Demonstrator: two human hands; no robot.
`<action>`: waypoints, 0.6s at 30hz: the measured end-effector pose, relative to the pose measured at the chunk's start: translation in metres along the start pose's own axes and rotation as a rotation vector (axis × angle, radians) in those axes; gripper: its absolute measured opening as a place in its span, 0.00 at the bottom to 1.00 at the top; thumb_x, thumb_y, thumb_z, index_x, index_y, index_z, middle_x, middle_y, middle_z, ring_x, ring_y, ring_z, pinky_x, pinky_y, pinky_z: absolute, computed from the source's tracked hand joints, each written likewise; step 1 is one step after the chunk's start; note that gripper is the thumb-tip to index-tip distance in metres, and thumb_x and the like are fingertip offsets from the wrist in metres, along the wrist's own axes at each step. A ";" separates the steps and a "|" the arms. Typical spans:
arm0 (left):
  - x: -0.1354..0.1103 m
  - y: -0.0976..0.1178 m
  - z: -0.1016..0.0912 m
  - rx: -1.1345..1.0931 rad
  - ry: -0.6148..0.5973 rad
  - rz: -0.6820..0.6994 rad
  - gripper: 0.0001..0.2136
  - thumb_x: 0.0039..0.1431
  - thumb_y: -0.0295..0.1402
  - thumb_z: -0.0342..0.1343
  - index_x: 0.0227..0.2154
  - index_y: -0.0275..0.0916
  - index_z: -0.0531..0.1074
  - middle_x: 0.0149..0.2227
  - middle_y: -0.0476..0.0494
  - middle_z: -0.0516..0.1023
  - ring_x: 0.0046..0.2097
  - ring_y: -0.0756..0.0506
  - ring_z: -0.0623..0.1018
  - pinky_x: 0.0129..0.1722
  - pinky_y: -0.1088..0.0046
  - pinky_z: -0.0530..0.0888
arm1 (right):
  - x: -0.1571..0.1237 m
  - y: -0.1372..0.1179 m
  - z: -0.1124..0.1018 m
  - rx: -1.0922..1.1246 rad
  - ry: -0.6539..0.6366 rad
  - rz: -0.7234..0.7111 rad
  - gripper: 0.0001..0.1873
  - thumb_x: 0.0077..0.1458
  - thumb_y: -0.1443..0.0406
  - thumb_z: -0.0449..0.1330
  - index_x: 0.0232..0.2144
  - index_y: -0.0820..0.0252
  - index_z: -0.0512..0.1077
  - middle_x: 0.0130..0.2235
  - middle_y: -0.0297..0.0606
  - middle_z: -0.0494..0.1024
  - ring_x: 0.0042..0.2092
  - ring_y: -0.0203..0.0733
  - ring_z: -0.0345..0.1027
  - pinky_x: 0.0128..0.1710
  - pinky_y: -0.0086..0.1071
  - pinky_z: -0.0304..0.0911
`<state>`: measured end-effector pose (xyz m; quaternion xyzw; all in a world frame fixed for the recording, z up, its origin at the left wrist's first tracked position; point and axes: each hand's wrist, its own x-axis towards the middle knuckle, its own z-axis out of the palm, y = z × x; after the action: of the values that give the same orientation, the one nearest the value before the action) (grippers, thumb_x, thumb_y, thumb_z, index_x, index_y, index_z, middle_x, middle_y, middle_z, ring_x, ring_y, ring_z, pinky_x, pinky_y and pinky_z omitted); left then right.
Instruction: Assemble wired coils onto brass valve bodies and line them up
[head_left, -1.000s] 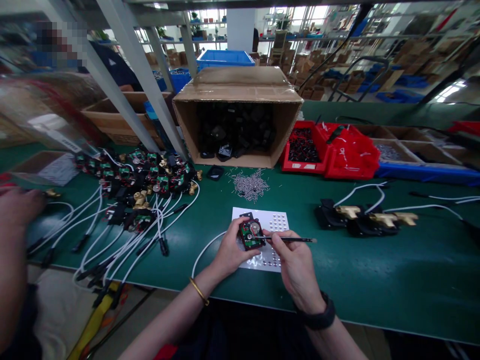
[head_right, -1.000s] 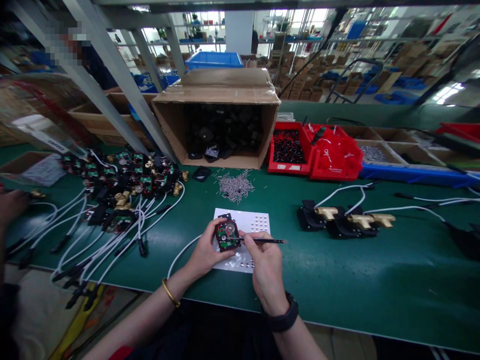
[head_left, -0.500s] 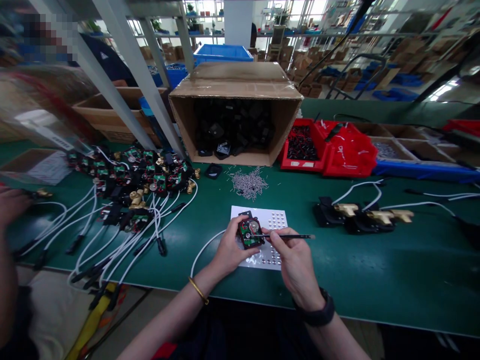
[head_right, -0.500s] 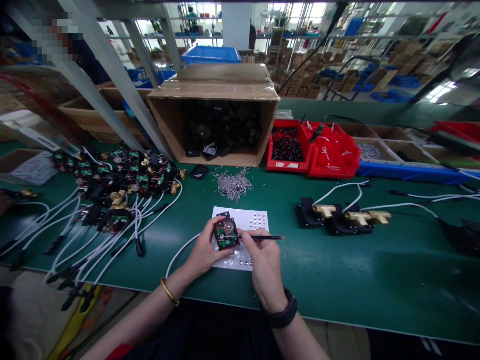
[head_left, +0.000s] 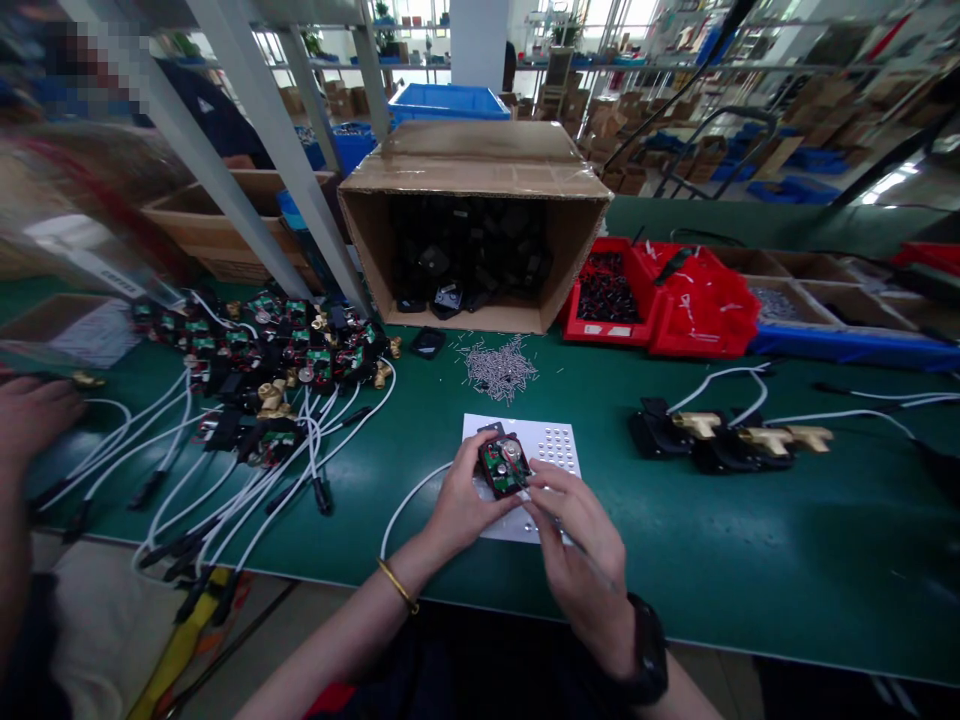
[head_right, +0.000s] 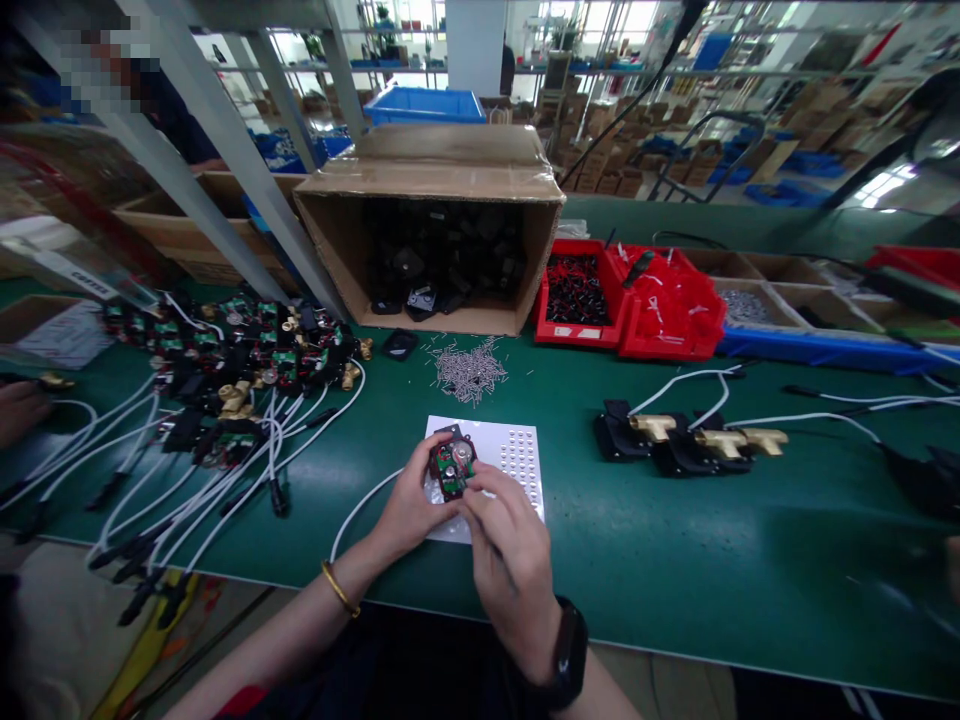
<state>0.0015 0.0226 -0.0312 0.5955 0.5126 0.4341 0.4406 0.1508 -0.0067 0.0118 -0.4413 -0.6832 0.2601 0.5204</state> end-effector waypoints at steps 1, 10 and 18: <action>0.000 0.000 0.000 -0.007 0.008 -0.003 0.33 0.40 0.30 0.64 0.51 0.40 0.57 0.52 0.39 0.65 0.54 0.40 0.67 0.55 0.60 0.63 | 0.004 -0.004 -0.004 -0.038 -0.025 -0.088 0.12 0.53 0.73 0.55 0.39 0.58 0.71 0.45 0.43 0.73 0.48 0.47 0.66 0.48 0.44 0.62; 0.000 0.001 -0.004 -0.043 0.055 -0.079 0.33 0.36 0.24 0.63 0.49 0.39 0.58 0.50 0.39 0.68 0.51 0.39 0.69 0.53 0.59 0.65 | 0.170 0.027 0.068 -0.359 -0.461 -0.048 0.12 0.56 0.68 0.52 0.41 0.54 0.70 0.45 0.41 0.70 0.41 0.45 0.67 0.41 0.37 0.61; 0.003 -0.012 -0.003 -0.037 0.045 -0.095 0.36 0.31 0.22 0.62 0.49 0.39 0.58 0.50 0.38 0.68 0.52 0.37 0.68 0.53 0.60 0.65 | 0.209 0.062 0.137 -0.140 -0.476 0.133 0.03 0.49 0.70 0.58 0.26 0.59 0.69 0.39 0.39 0.72 0.39 0.45 0.66 0.40 0.36 0.59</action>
<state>-0.0033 0.0270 -0.0417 0.5524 0.5421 0.4354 0.4599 0.0280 0.2192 0.0178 -0.4465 -0.7722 0.3425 0.2950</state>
